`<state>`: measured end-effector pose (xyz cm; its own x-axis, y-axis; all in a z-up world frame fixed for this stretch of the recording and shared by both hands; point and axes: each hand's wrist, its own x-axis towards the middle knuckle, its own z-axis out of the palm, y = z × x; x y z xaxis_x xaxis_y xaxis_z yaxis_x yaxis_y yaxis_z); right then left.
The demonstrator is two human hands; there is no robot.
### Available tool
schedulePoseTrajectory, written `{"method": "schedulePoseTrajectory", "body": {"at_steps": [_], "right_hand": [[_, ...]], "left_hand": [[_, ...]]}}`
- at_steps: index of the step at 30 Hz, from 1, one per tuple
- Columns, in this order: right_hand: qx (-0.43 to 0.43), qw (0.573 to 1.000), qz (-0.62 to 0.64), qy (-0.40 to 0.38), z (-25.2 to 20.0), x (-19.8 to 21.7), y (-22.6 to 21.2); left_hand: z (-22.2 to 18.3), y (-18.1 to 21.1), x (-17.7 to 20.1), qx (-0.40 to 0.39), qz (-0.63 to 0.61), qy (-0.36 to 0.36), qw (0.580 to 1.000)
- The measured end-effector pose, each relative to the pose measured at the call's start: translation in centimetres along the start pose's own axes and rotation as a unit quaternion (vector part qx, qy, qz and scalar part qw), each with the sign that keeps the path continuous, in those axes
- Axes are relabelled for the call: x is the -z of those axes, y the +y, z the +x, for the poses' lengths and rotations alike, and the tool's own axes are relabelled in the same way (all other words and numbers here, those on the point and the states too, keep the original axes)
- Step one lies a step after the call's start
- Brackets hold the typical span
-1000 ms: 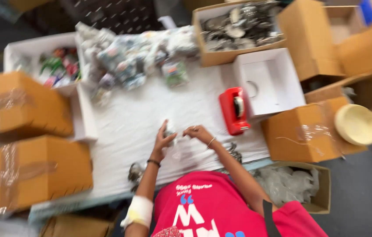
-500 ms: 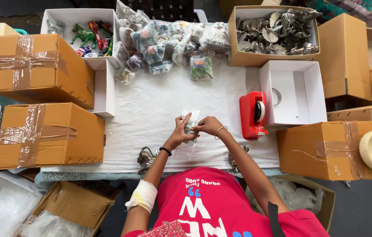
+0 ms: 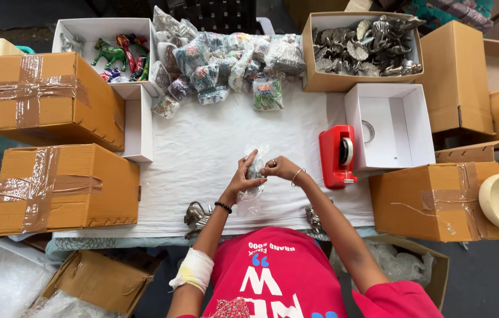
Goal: The person wraps small decorative figurines, including a green horse and a blue elephant, in bubble wrap. They use a red tape dispenser to secure the bubble wrap around each item and place the wrapped packages into a white box.
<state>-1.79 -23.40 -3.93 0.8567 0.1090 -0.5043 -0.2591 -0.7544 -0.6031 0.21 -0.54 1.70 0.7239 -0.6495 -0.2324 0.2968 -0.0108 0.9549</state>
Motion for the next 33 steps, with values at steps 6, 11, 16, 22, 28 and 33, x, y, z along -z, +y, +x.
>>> {"method": "schedulePoseTrajectory", "body": {"at_steps": [6, 11, 16, 22, 28, 33], "right_hand": [[-0.029, 0.916, 0.4, -0.013, 0.8, -5.4, 3.2], [0.001, 0.943, 0.298, 0.148, -3.4, -2.9, 0.0], [-0.04, 0.884, 0.453, 0.107, -3.2, -3.7, 0.3], [-0.089, 0.839, 0.524, 0.116, -1.9, -5.2, 1.4], [0.007, 0.947, 0.199, 0.251, -6.4, -3.7, -0.3], [0.255, 0.906, -0.12, 0.315, -7.4, -3.9, -1.5]], "left_hand": [[0.3, 0.0, 0.0, -0.067, -0.073, -0.027, 0.995], [0.2, 1.7, 0.1, -0.015, 0.024, 0.0, 1.0], [2.6, -1.2, -0.9, -0.055, 0.207, 0.06, 0.975], [4.3, -4.3, 0.4, -0.115, 0.433, 0.092, 0.889], [0.5, -6.7, 3.8, -0.164, 0.544, 0.035, 0.822], [-2.0, -5.8, 5.1, -0.231, 0.665, -0.001, 0.71]]}}
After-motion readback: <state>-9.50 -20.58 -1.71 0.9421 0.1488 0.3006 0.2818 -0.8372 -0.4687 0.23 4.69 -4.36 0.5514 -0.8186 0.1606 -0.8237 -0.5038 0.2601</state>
